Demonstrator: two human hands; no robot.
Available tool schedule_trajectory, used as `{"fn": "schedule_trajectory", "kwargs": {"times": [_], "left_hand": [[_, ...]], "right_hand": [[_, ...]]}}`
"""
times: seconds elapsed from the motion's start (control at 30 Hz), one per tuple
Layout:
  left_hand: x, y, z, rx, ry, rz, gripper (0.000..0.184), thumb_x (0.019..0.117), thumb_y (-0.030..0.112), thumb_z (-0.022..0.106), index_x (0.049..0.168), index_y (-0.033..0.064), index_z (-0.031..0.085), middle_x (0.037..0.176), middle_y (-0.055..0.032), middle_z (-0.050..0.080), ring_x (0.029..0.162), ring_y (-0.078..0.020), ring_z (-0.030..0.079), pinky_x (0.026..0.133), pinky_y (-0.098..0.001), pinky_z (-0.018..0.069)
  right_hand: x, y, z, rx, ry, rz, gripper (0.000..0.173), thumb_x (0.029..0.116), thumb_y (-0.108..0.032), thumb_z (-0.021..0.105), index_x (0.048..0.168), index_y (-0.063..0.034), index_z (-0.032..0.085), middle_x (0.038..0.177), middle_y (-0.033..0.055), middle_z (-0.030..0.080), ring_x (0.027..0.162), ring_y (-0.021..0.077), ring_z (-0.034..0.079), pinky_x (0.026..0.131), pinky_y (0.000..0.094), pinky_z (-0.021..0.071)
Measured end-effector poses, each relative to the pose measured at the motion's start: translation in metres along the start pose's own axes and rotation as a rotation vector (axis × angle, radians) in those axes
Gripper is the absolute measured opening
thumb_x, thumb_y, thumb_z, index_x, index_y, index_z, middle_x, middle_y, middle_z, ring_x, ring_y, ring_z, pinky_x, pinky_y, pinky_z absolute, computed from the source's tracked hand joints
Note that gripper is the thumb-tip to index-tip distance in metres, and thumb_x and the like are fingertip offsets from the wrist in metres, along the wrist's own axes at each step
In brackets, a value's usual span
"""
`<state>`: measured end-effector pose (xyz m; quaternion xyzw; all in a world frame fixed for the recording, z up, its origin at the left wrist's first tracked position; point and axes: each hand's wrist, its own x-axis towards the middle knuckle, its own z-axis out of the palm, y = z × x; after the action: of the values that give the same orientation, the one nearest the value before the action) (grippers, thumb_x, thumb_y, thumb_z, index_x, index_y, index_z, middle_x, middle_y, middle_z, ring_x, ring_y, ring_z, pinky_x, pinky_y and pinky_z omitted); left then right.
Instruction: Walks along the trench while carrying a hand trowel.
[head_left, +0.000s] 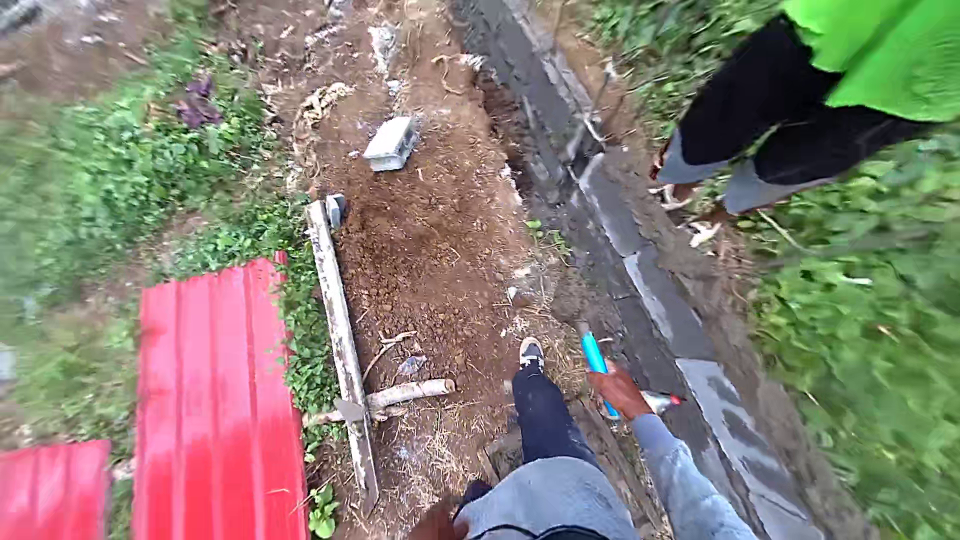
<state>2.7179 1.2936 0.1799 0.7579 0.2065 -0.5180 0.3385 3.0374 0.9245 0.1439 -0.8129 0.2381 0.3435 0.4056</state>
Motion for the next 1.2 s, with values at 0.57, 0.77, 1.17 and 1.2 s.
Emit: {"fn": "schedule_trajectory", "kwargs": {"times": [0.57, 0.77, 1.17, 1.2], "left_hand": [[0.098, 0.306, -0.331, -0.082, 0.359, 0.169, 0.127, 0.0728, 0.064, 0.084, 0.167, 0.0184, 0.013, 0.161, -0.0316, 0.029, 0.140, -0.0453, 0.047, 0.107, -0.0583, 0.0496], [0.198, 0.379, -0.440, 0.250, 0.317, -0.049, 0.143, 0.0637, 0.073, 0.084, 0.167, 0.0249, -0.004, 0.158, -0.0395, 0.026, 0.115, -0.0528, 0.062, 0.087, -0.0620, 0.0576], [0.277, 0.400, -0.568, 0.365, 0.310, -0.179, 0.134, 0.0609, 0.081, 0.079, 0.166, 0.0312, 0.011, 0.145, -0.0301, 0.049, 0.103, -0.0416, 0.069, 0.081, -0.0565, 0.0603], [0.279, 0.401, -0.574, 0.377, 0.302, -0.178, 0.134, 0.0613, 0.081, 0.078, 0.166, 0.0313, 0.012, 0.145, -0.0294, 0.050, 0.102, -0.0410, 0.070, 0.080, -0.0563, 0.0607]], "right_hand": [[0.210, -0.328, -0.079, 0.132, -0.050, -0.021, 0.043, 0.0994, -0.023, 0.064, 0.137, -0.0032, 0.054, 0.092, 0.0171, 0.064, 0.063, 0.0247, 0.059, 0.059, 0.0456, 0.0544], [0.299, -0.429, -0.089, 0.210, -0.015, 0.069, 0.046, 0.0994, -0.024, 0.061, 0.139, -0.0047, 0.051, 0.092, 0.0135, 0.061, 0.063, 0.0210, 0.058, 0.058, 0.0408, 0.0539], [0.499, -0.542, -0.152, 0.102, 0.324, 0.123, 0.050, 0.0967, -0.033, 0.066, 0.134, -0.0003, 0.057, 0.104, 0.0247, 0.067, 0.080, 0.0368, 0.067, 0.071, 0.0581, 0.0571], [0.509, -0.552, -0.158, 0.059, 0.361, 0.132, 0.051, 0.0961, -0.032, 0.066, 0.134, 0.0008, 0.057, 0.110, 0.0269, 0.067, 0.090, 0.0406, 0.068, 0.078, 0.0623, 0.0562]]}}
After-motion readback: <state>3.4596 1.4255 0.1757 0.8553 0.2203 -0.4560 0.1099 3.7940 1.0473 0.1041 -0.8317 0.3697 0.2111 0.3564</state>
